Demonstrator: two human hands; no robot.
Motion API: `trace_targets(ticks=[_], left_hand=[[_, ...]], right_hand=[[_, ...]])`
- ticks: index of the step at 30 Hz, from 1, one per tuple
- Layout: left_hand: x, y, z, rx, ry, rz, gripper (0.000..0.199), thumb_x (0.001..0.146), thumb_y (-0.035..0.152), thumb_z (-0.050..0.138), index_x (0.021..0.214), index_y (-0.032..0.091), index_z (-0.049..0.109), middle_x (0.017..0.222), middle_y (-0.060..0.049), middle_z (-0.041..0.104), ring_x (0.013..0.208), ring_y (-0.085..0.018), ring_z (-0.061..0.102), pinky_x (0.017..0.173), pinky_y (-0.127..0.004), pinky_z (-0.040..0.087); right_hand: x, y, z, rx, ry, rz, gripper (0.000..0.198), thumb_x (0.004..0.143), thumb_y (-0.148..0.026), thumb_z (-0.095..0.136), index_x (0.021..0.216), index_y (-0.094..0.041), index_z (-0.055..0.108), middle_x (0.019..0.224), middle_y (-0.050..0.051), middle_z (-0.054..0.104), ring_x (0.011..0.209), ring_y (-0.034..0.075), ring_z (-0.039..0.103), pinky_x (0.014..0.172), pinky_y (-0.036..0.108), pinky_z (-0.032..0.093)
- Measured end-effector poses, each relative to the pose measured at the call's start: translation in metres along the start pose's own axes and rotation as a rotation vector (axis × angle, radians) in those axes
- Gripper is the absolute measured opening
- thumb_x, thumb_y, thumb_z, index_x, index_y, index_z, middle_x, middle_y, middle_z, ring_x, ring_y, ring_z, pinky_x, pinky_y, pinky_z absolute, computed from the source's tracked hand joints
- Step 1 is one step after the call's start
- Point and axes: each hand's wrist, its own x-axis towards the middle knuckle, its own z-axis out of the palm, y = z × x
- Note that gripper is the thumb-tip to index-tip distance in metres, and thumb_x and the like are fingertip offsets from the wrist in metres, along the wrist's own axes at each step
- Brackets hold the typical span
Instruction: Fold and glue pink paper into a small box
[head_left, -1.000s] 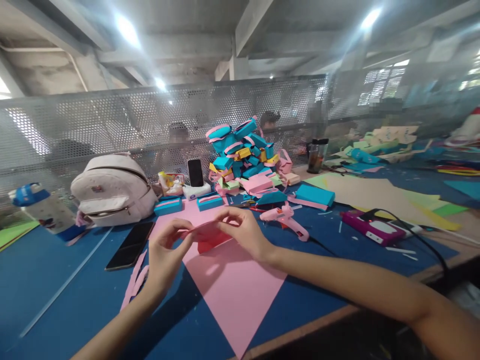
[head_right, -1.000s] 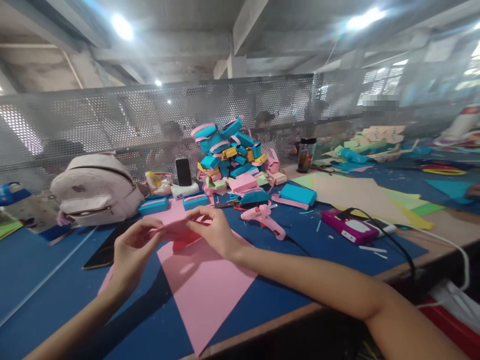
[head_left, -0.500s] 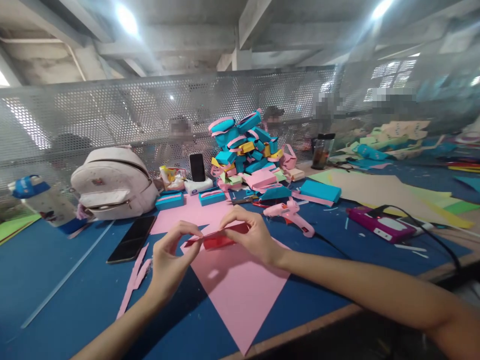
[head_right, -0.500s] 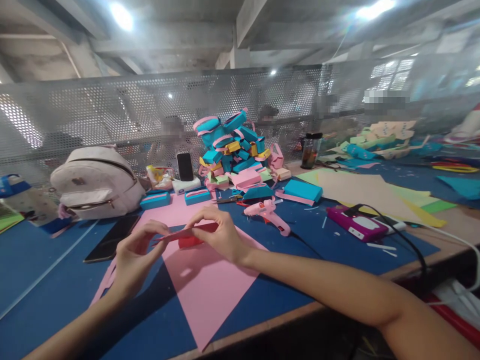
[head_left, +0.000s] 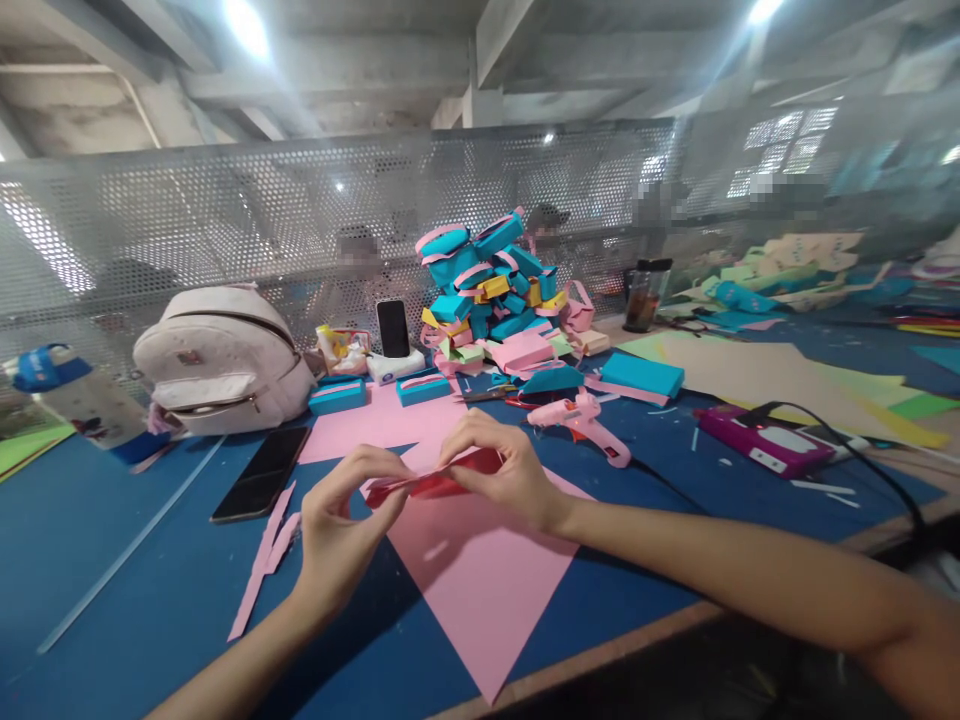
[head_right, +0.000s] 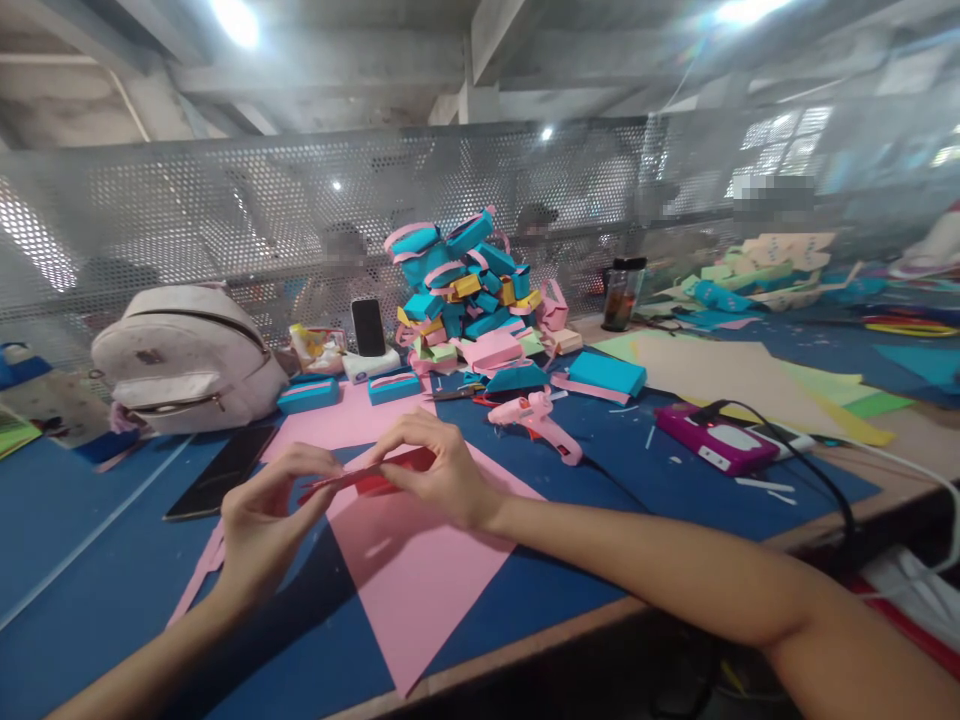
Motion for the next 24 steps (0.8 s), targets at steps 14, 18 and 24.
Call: trace_targets(ticks=[14,18,24], left_hand=[[-0.0024,0.0019,0.0020,-0.023,-0.004,-0.011,0.011,0.082,0.012,0.069,0.082,0.023,0.069,0.081,0.000,0.068,0.079,-0.015,0.063,0.072,-0.028,0.047],[-0.0019,0.0017,0.0021,-0.023,0.000,0.002,0.012,0.082,0.011,0.069,0.082,0.022,0.069,0.081,0.000,0.068,0.078,-0.015,0.063,0.071,-0.027,0.047],[-0.0020,0.0026,0.0017,-0.034,0.020,0.014,0.010,0.081,0.012,0.071,0.079,0.021,0.070,0.079,-0.001,0.068,0.077,-0.015,0.062,0.067,-0.026,0.047]], right_hand=[[-0.0006,-0.0007,-0.0004,0.015,-0.021,-0.028,0.004,0.084,-0.022,0.071,0.081,-0.024,0.070,0.080,0.002,0.071,0.081,0.021,0.061,0.078,0.037,0.045],[-0.0009,0.0002,-0.0002,0.013,-0.022,-0.037,0.004,0.084,-0.021,0.071,0.081,-0.023,0.070,0.080,0.002,0.070,0.081,0.020,0.061,0.078,0.036,0.045],[-0.0010,0.0011,0.0004,0.022,-0.008,-0.056,0.005,0.083,-0.018,0.072,0.080,-0.022,0.070,0.079,0.003,0.070,0.080,0.020,0.060,0.077,0.036,0.045]])
